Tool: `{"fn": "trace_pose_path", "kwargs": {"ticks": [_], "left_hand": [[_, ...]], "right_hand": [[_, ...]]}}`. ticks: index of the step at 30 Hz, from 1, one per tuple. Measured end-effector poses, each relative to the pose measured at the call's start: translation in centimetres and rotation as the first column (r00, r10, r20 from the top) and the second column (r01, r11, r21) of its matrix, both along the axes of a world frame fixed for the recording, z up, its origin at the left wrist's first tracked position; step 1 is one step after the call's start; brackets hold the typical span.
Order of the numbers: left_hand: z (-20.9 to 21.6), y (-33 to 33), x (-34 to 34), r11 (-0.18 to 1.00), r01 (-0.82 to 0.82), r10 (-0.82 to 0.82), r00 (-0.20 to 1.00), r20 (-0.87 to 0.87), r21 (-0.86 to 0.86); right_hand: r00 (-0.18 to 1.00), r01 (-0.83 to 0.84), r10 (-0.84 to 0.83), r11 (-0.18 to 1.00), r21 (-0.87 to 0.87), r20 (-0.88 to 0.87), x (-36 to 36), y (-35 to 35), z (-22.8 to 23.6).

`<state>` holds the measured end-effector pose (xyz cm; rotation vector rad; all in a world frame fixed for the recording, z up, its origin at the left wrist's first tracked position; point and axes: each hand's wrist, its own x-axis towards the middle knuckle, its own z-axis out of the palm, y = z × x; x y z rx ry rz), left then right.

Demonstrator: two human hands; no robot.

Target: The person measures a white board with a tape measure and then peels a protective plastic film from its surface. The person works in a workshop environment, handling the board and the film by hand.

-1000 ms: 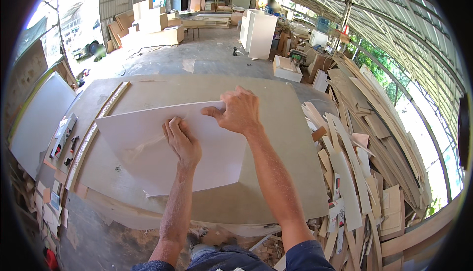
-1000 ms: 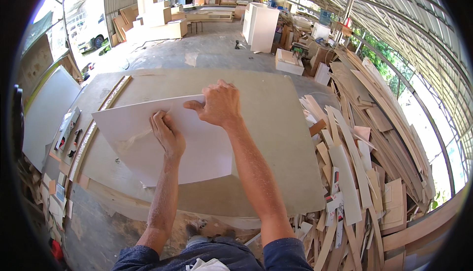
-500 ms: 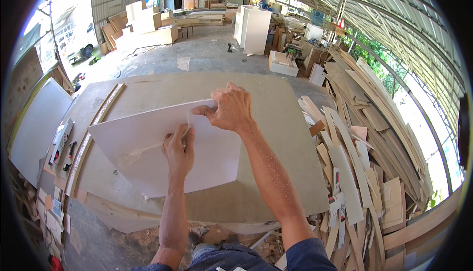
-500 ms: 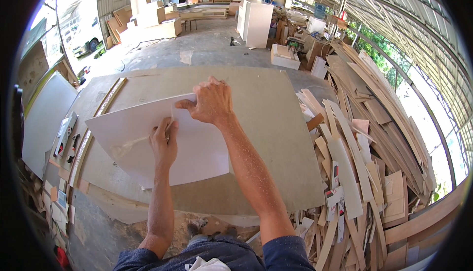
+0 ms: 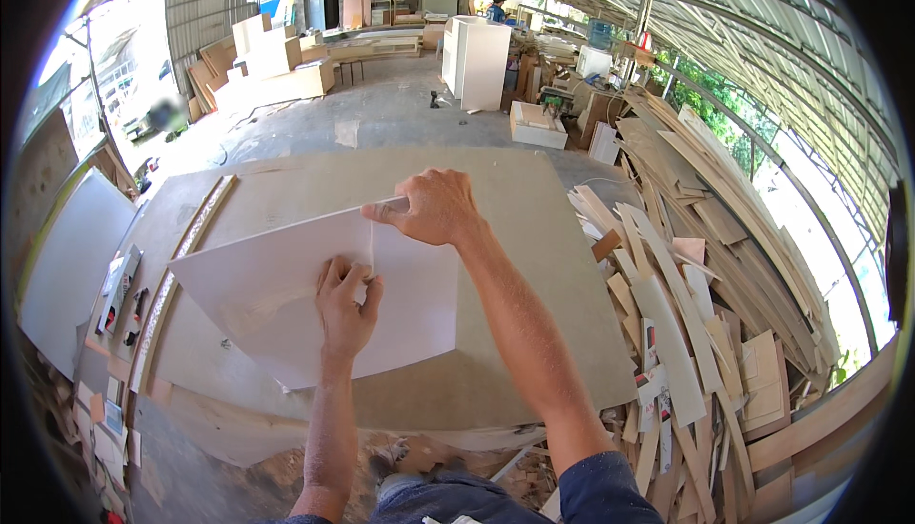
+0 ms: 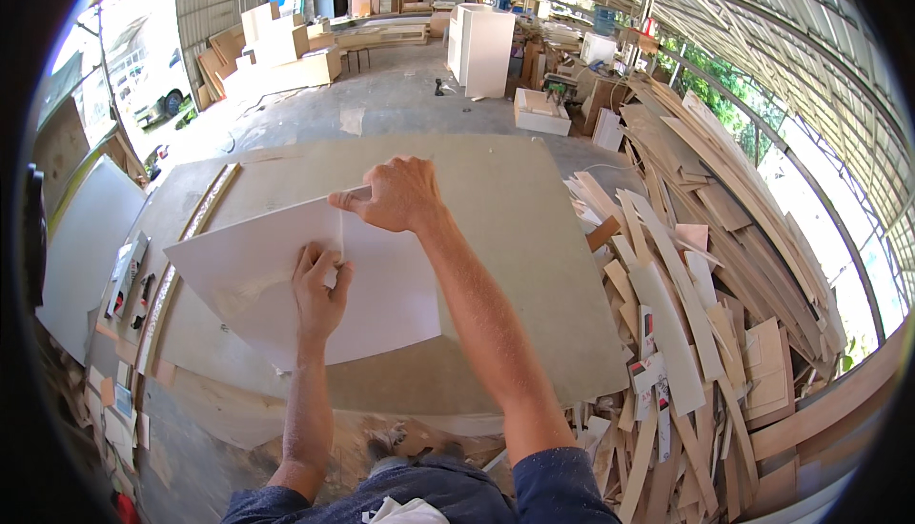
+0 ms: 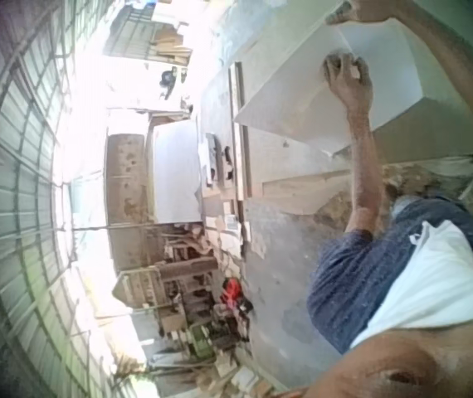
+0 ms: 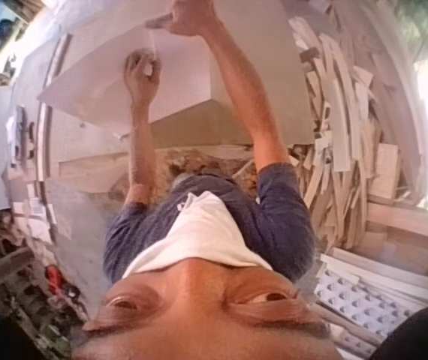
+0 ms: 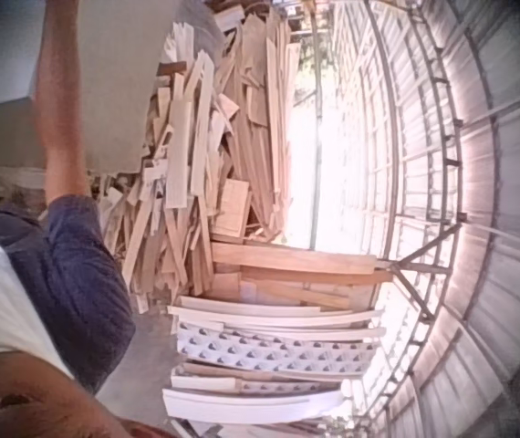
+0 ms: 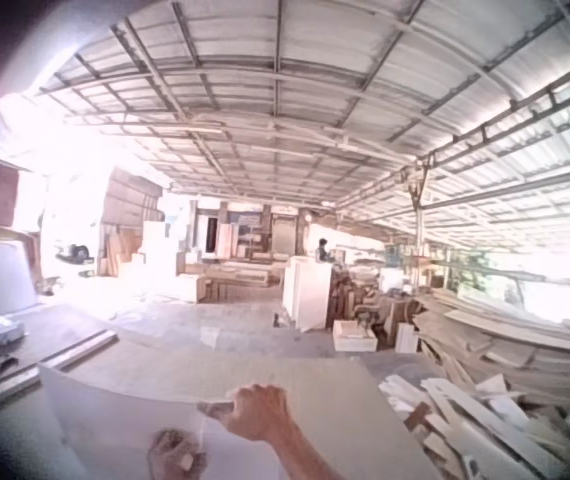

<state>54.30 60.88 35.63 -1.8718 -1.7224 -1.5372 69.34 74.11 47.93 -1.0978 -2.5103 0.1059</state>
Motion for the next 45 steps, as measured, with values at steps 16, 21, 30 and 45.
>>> {"fn": "trace_pose_path", "kwargs": {"ticks": [16,21,30,45], "left_hand": [[0.7,4.5,5.5,0.813,-0.333,0.288,0.943,0.168,0.477],[0.7,4.8,5.1,0.833,-0.386,0.335,0.922,0.195,0.397],[-0.1,2.5,6.1,0.946,-0.184,0.177,0.983,0.051,0.268],[-0.3,-1.2,5.6,0.994,0.112,-0.109,0.982,-0.153,0.014]], "right_hand": [[0.946,-0.106,0.209,0.922,-0.372,0.247,-0.2,1.9,2.6],[0.905,-0.187,0.320,0.891,-0.413,0.281,-1.9,1.2,3.0],[0.912,-0.201,0.319,0.895,-0.397,0.257,-1.4,-0.6,2.9],[0.920,-0.225,0.327,0.893,-0.391,0.217,-0.9,-2.1,3.2]]}}
